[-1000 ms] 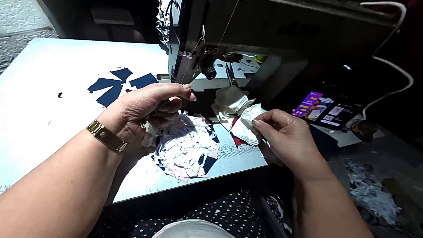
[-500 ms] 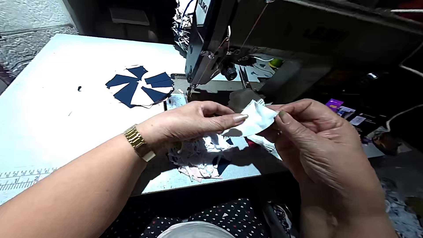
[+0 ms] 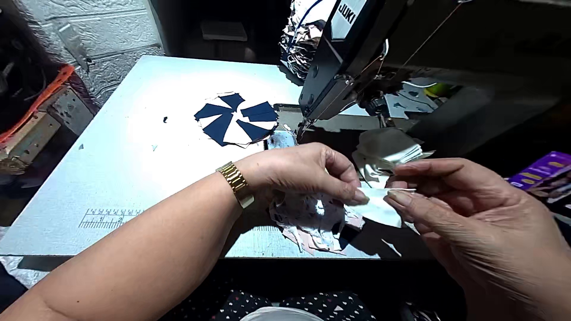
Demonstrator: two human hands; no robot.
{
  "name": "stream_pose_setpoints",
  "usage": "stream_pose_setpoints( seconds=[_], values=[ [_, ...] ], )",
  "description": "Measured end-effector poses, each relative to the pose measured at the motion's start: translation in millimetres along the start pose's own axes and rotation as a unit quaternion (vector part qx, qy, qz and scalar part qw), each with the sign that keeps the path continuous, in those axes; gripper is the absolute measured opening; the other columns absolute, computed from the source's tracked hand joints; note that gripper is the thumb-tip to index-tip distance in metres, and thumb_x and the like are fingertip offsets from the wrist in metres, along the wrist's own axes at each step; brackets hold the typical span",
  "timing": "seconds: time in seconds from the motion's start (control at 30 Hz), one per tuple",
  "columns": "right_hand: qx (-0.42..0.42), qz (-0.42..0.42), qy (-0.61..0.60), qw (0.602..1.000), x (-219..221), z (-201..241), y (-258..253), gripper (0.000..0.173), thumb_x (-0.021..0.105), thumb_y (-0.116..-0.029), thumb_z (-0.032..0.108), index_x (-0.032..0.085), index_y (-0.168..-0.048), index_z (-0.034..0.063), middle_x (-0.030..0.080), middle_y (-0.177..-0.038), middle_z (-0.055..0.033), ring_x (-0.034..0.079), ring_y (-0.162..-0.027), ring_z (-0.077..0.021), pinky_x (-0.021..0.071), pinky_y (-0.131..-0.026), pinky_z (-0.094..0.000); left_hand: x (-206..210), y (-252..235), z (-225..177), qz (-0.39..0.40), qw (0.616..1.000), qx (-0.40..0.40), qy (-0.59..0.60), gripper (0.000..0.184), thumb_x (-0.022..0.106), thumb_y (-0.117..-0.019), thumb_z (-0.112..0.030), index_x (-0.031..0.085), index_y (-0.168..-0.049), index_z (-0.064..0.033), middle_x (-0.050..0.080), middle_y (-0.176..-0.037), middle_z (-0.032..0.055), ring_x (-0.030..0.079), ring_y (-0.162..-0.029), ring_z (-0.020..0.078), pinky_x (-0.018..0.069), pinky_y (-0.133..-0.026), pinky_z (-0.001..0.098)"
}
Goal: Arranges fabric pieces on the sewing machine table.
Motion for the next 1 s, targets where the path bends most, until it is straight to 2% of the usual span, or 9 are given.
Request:
stream_pose_setpoints(
  seconds=[0.07,0.2,0.3,0.4,0.47,0.53,0.6,0.87,1.0],
  values=[
    [-0.003,0.002,-0.010,1.000,-2,-1,4,0.031,0.076,-0.0852,0.009,0.070,-0.115,0.0151,0.070,-0.100,0.0030,0.067,-0.078,-0.0043,0.0591,-0.067,-0.0178,-10,1,0,-0.019,1.000,-0.001,-0.003,0.015,0.065,-0.0993,-0.008,0.065,-0.085,-0.0049,0.059,-0.065,-0.0034,0.047,-0.049,-0.0019,0.0352,-0.043,0.0136],
    [0.021,0.006,-0.023,1.000,6,-3,21,0.027,0.074,-0.0859,0.003,0.071,-0.111,0.0113,0.071,-0.100,-0.0003,0.071,-0.078,-0.0100,0.0642,-0.067,-0.0253,-17,5,-2,-0.036,0.999,-0.018,-0.014,0.015,0.064,-0.1003,-0.010,0.066,-0.086,-0.0064,0.066,-0.070,-0.0025,0.047,-0.047,-0.0030,0.0330,-0.039,0.0131],
    [0.050,0.001,-0.050,0.997,15,-8,34,0.024,0.072,-0.0859,-0.001,0.070,-0.108,0.0082,0.072,-0.094,-0.0040,0.073,-0.071,-0.0137,0.0653,-0.064,-0.0283,-15,6,-5,-0.032,0.997,-0.027,-0.071,0.015,0.066,-0.0990,-0.010,0.066,-0.085,-0.0065,0.063,-0.068,-0.0024,0.051,-0.050,-0.0012,0.0380,-0.043,0.0134],
    [0.078,0.008,-0.049,0.996,25,-15,46,0.021,0.071,-0.0876,0.000,0.069,-0.106,0.0088,0.072,-0.091,-0.0054,0.072,-0.066,-0.0155,0.0651,-0.061,-0.0295,-12,5,0,-0.012,0.987,-0.044,-0.155,0.017,0.070,-0.0972,-0.013,0.066,-0.082,-0.0059,0.062,-0.067,-0.0014,0.059,-0.057,0.0023,0.0498,-0.054,0.0167],
    [0.080,0.004,0.005,0.997,28,-18,49,0.019,0.071,-0.0873,0.002,0.068,-0.105,0.0094,0.073,-0.087,-0.0032,0.071,-0.064,-0.0139,0.0642,-0.057,-0.0279,-11,3,6,-0.014,0.978,-0.063,-0.196,0.019,0.073,-0.0951,-0.015,0.066,-0.080,-0.0052,0.061,-0.064,-0.0009,0.058,-0.055,0.0022,0.0500,-0.053,0.0171],
    [0.072,-0.003,0.086,0.994,28,-20,50,0.016,0.071,-0.0871,0.006,0.069,-0.102,0.0114,0.072,-0.083,0.0012,0.069,-0.062,-0.0104,0.0617,-0.053,-0.0244,-12,1,9,-0.028,0.963,-0.066,-0.258,0.022,0.076,-0.0928,-0.018,0.067,-0.078,-0.0064,0.058,-0.062,-0.0022,0.052,-0.053,0.0013,0.0444,-0.050,0.0175],
    [0.055,-0.007,0.146,0.988,27,-22,49,0.013,0.070,-0.0867,0.010,0.069,-0.100,0.0130,0.070,-0.078,0.0049,0.066,-0.059,-0.0061,0.0571,-0.050,-0.0206,-11,-1,9,-0.041,0.944,-0.053,-0.324,0.022,0.078,-0.0911,-0.023,0.068,-0.078,-0.0088,0.056,-0.063,-0.0040,0.049,-0.055,0.0015,0.0395,-0.052,0.0200],
    [0.023,0.023,0.244,0.969,26,-20,45,0.017,0.069,-0.0833,0.015,0.067,-0.100,0.0148,0.062,-0.074,0.0100,0.054,-0.057,0.0037,0.0452,-0.048,-0.0117,-4,-3,8,-0.044,0.917,-0.033,-0.396,0.022,0.077,-0.0916,-0.030,0.069,-0.080,-0.0129,0.057,-0.066,-0.0054,0.052,-0.060,0.0032,0.0413,-0.055,0.0232],
    [-0.022,0.037,0.291,0.956,26,-11,43,0.018,0.070,-0.0853,0.020,0.067,-0.101,0.0129,0.059,-0.083,0.0072,0.052,-0.063,0.0026,0.0444,-0.053,-0.0123,-3,-3,6,-0.050,0.910,-0.018,-0.410,0.022,0.078,-0.0909,-0.031,0.070,-0.081,-0.0136,0.060,-0.068,-0.0058,0.054,-0.062,0.0032,0.0440,-0.058,0.0232]
  ],
)
Point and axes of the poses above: each hand's wrist, its own y-axis away from the middle knuckle, its own x-axis out of the palm, z = x × y, the point moved 9 cm from there along -y, towards the middle knuckle
